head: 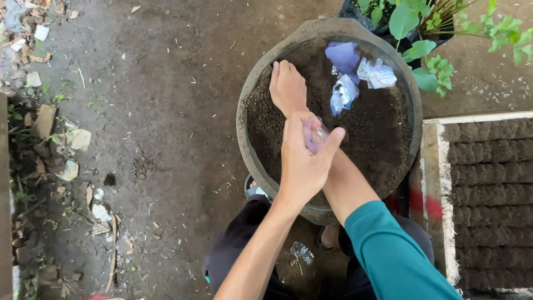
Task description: Filling small plastic bags with soil and arranging them in a seedling tray for planting.
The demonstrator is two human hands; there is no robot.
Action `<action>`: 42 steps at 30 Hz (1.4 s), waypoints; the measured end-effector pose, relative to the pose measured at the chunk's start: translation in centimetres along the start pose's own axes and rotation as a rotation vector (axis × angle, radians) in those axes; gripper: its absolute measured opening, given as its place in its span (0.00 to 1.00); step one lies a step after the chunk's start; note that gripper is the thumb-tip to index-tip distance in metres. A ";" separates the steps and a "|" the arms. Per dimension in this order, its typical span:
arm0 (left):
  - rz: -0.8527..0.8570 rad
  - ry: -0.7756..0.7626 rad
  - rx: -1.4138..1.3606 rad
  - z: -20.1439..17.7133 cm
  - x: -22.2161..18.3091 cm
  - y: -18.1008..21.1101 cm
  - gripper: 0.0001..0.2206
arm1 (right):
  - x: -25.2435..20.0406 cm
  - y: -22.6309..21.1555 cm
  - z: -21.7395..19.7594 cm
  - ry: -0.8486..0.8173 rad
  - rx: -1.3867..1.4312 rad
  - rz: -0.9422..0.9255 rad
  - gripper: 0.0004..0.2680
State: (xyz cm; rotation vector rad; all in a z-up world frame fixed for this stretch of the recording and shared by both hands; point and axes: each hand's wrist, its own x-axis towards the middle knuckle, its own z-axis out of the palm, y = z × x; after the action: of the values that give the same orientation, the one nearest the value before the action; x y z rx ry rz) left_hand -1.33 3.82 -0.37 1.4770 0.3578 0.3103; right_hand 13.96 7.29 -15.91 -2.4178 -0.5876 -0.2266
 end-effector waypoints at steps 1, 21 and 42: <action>0.001 0.001 -0.002 0.0 0.0 0.0 0.15 | 0.2 0.4 -0.2 0.000 -0.002 -0.002 0.13; -0.263 -0.239 -0.025 6.0 -3.4 -4.3 0.12 | -7.3 -1.3 -25.6 -0.158 1.487 0.797 0.17; -0.263 -0.306 -0.288 8.0 -3.9 -3.8 0.09 | -9.0 0.7 -25.2 -0.080 1.393 0.546 0.21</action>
State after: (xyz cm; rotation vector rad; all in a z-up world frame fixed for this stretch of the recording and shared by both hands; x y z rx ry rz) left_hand -1.60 -5.29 -3.54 1.1563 0.2445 -0.0740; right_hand 5.87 -12.00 0.84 -1.1278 -0.0028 0.4039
